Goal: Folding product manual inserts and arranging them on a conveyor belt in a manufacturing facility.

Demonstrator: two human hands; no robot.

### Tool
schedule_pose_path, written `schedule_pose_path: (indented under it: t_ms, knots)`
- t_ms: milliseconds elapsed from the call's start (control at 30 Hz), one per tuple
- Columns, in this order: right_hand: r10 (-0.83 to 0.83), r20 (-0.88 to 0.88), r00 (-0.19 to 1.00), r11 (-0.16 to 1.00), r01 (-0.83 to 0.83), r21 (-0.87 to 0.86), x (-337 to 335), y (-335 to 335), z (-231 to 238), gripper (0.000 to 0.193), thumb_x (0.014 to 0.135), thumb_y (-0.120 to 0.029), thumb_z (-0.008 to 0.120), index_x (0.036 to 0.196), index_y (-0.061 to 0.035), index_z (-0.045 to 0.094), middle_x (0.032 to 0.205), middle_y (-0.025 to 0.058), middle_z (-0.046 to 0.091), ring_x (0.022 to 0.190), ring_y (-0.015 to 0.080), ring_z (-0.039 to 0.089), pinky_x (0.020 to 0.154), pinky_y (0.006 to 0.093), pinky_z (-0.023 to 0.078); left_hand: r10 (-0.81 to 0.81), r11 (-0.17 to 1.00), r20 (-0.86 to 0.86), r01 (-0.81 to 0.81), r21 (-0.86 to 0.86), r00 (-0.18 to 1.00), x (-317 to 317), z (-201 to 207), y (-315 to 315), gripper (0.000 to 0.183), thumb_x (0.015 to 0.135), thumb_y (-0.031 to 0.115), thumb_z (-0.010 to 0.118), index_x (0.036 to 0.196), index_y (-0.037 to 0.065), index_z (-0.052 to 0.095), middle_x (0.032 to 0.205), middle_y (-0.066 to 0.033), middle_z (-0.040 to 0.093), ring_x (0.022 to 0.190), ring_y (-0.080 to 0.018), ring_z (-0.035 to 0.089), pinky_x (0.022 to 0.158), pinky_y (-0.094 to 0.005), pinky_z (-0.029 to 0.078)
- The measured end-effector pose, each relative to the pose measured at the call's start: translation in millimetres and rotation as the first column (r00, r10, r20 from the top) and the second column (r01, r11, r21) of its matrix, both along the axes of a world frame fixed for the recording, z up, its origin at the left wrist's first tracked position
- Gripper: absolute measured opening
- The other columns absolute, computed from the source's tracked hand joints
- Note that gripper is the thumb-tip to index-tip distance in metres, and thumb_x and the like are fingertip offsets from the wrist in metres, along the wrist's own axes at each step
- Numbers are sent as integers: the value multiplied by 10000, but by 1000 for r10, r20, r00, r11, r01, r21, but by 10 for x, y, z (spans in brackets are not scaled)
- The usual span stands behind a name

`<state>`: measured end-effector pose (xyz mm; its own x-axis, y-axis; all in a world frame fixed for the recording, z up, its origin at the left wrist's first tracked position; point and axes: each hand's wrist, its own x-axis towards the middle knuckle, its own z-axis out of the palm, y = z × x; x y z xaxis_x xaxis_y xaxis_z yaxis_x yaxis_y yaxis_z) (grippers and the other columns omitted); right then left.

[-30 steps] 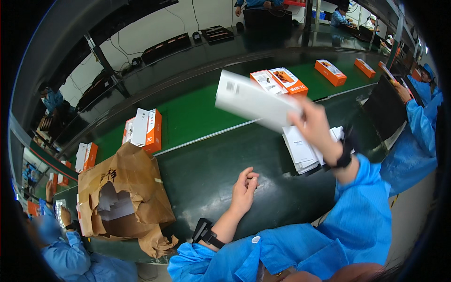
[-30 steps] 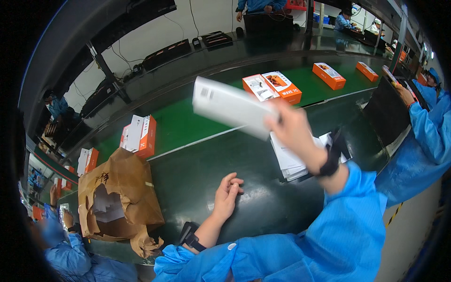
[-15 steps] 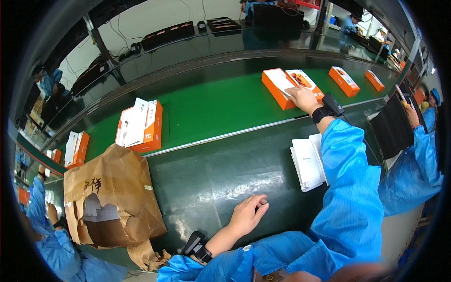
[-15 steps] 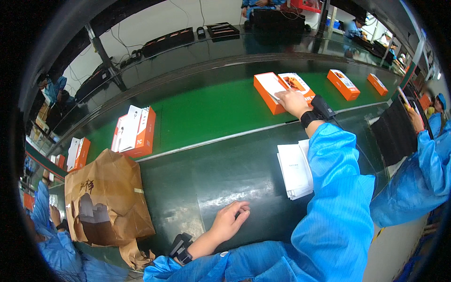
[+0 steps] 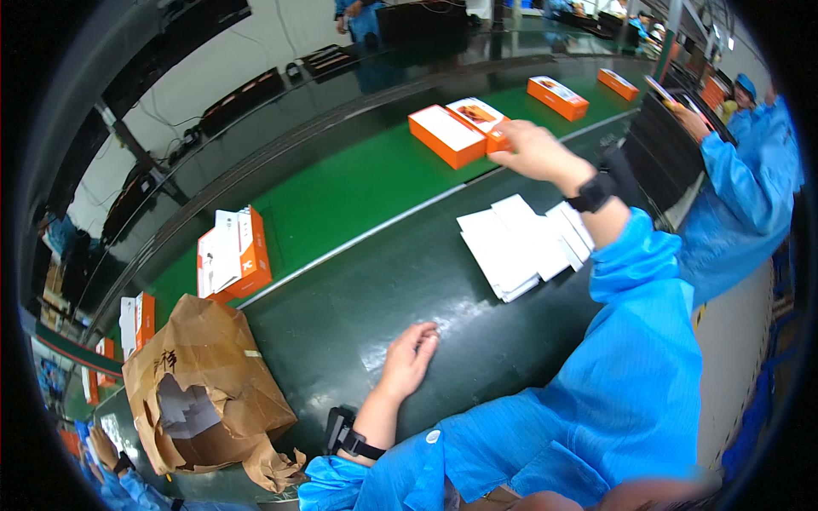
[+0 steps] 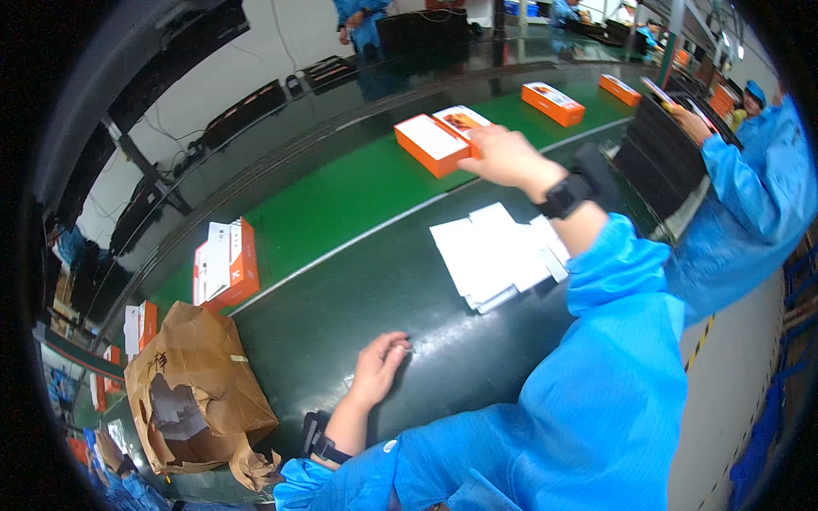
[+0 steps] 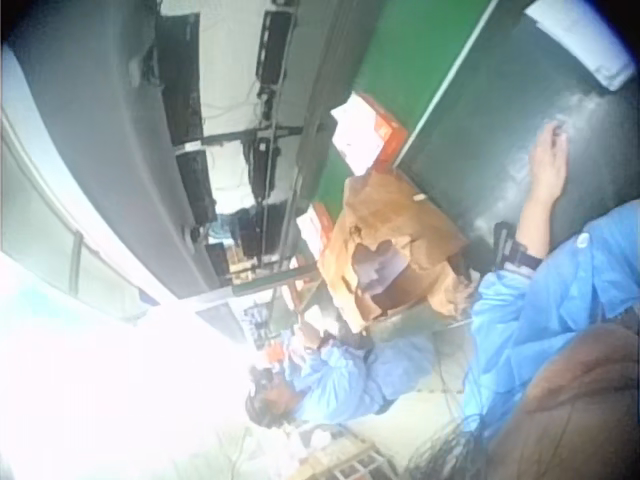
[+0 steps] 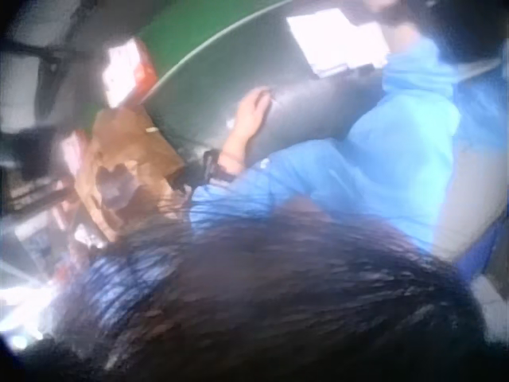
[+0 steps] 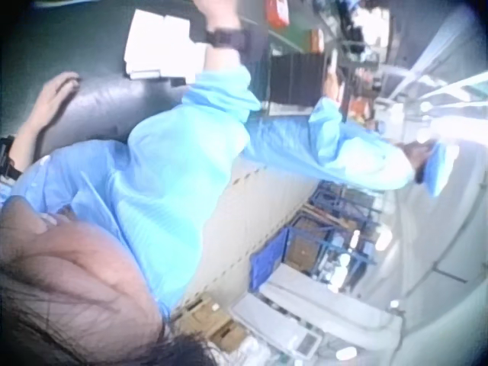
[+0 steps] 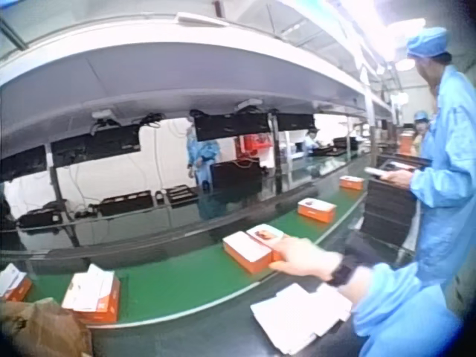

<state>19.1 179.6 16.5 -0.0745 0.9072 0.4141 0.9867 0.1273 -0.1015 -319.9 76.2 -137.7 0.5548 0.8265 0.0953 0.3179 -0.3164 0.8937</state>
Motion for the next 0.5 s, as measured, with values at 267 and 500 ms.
schedule_pose_path:
  t_ms: [267,500]
  knots:
    - [-588,-126,799,741,469,-479,1479,-1131,-1053,802,687,-481,645,1195,106,443,1221,284,455,1148,363,450,963,355,370,183,979,248,-198,36,951,139,-53,-6,253,846,98,533,1078,-4,532,944,-96,604,813,-162,581,724,-270,465]
    - [-532,-305,790,828,410,-382,1222,-952,-1629,722,652,-390,692,1189,41,475,1171,263,456,1074,379,483,923,373,400,-25,929,314,138,-343,949,823,262,-260,300,907,174,489,1147,-7,495,1002,-112,600,876,-165,582,785,-268,455]
